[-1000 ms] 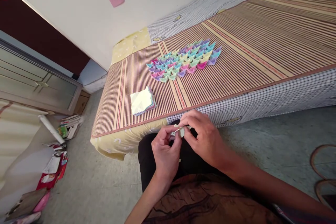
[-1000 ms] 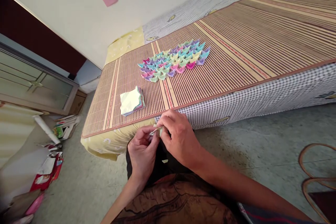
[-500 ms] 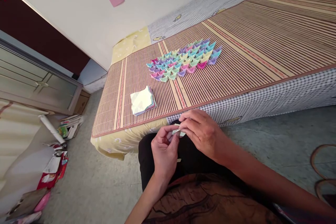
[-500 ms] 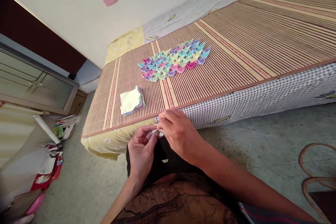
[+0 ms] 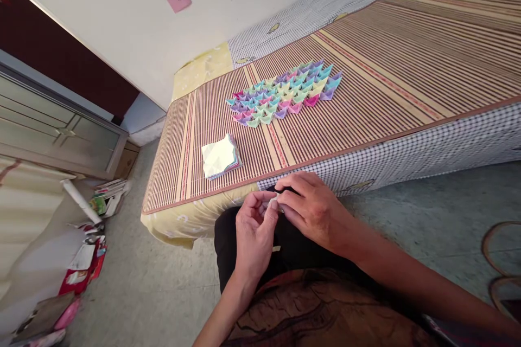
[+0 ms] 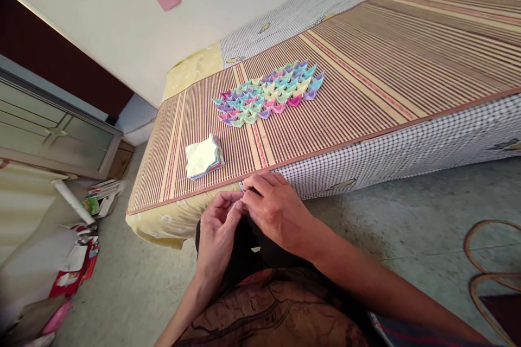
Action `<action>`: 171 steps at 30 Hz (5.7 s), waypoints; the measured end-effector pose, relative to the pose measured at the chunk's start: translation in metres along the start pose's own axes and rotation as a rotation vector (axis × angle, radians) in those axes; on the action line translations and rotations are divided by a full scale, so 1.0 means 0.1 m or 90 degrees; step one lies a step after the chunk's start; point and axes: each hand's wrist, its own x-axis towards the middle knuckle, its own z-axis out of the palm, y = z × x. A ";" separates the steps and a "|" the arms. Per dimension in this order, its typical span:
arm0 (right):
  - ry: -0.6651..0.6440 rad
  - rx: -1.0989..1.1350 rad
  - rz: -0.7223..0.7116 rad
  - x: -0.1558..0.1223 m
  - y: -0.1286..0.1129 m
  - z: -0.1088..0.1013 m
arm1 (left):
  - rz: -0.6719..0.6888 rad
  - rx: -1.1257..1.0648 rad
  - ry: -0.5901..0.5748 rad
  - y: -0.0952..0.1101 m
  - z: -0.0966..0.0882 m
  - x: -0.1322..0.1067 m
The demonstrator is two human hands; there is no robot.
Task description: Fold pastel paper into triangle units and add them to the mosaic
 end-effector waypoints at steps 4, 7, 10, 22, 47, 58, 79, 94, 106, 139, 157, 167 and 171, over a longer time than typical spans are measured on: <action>0.004 0.000 0.004 -0.01 0.01 0.01 | 0.003 0.012 -0.001 -0.02 -0.01 0.00; 0.012 0.007 0.014 -0.03 0.03 0.02 | 0.030 0.049 0.008 -0.03 -0.02 -0.01; 0.023 0.012 0.023 -0.03 0.03 0.03 | 0.061 0.044 0.015 -0.05 -0.01 -0.02; 0.052 0.019 0.024 -0.03 0.03 0.04 | 0.101 0.030 0.027 -0.10 0.05 -0.05; 0.023 0.023 0.036 -0.08 0.03 0.06 | -0.029 -0.010 0.056 -0.09 0.05 0.03; 0.026 0.052 0.035 -0.06 0.00 0.04 | -0.014 0.038 0.032 -0.11 0.05 0.02; -0.037 0.080 0.070 -0.05 0.01 -0.01 | -0.038 0.042 -0.002 -0.13 0.00 0.07; -0.069 0.001 0.060 -0.04 0.03 -0.03 | -0.057 0.008 -0.006 -0.13 -0.02 0.09; -0.091 0.078 0.101 -0.04 0.03 -0.05 | -0.051 0.031 -0.003 -0.17 -0.04 0.11; 0.024 0.062 0.072 -0.08 0.00 0.17 | -0.405 -0.670 -0.063 -0.16 0.07 0.13; 0.064 0.130 0.151 -0.17 0.10 0.35 | -0.403 -0.671 0.093 -0.13 0.30 0.07; 0.025 0.137 0.153 -0.14 0.01 0.22 | -0.416 -0.678 0.107 -0.20 0.22 0.14; 0.058 0.086 0.118 -0.12 0.00 0.15 | -0.383 -0.673 0.092 -0.23 0.19 0.16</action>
